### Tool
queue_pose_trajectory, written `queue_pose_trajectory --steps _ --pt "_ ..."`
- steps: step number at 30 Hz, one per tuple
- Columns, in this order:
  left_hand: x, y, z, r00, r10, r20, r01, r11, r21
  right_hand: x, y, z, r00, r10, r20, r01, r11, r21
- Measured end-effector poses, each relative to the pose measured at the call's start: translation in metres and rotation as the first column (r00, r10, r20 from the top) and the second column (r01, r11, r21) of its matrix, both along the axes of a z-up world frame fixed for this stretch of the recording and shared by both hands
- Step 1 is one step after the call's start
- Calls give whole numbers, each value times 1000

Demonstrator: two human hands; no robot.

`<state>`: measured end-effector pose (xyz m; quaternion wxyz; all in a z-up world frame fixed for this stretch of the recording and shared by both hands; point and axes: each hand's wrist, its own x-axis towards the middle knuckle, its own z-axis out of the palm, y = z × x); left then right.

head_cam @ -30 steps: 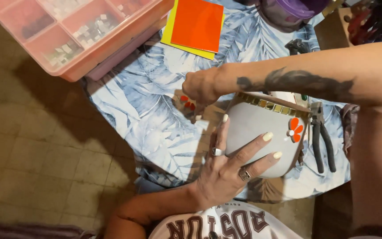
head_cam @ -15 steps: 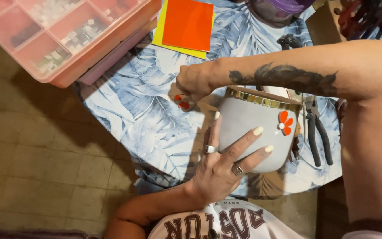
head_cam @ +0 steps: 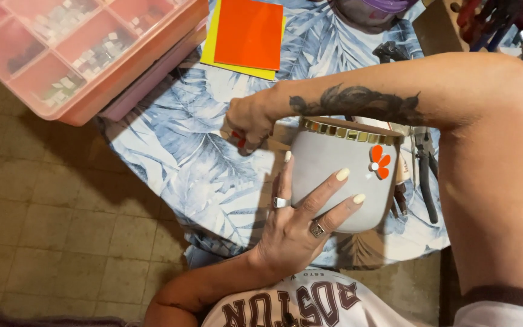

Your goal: Gluing small decorative flower-shaped tiles onto a white ceramic vase to create a mosaic pattern.

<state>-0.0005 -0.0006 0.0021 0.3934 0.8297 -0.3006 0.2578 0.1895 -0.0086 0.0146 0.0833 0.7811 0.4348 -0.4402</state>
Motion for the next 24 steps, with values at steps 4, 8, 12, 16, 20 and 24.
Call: queue_pose_trajectory --steps 4,8,12,16,20,24 --pt "0 0 0 1000 -9 -9 9 1000 -10 16 -4 10 994 49 98 -61 991 121" --pt "1 5 8 999 -26 -40 28 999 44 9 -46 73 983 10 184 -113 824 555" --pt "1 5 2 998 -49 -42 52 996 73 -51 -107 143 946 -200 254 -103 559 823" --pt "1 2 2 1000 3 -20 -2 998 63 -124 -158 133 785 -596 170 113 407 906" --pt "4 4 8 1000 -26 3 26 998 65 -162 -184 82 660 -652 375 -76 438 896" --pt "4 4 6 1000 -20 18 18 997 71 -178 -166 71 496 -754 432 -45 474 879"
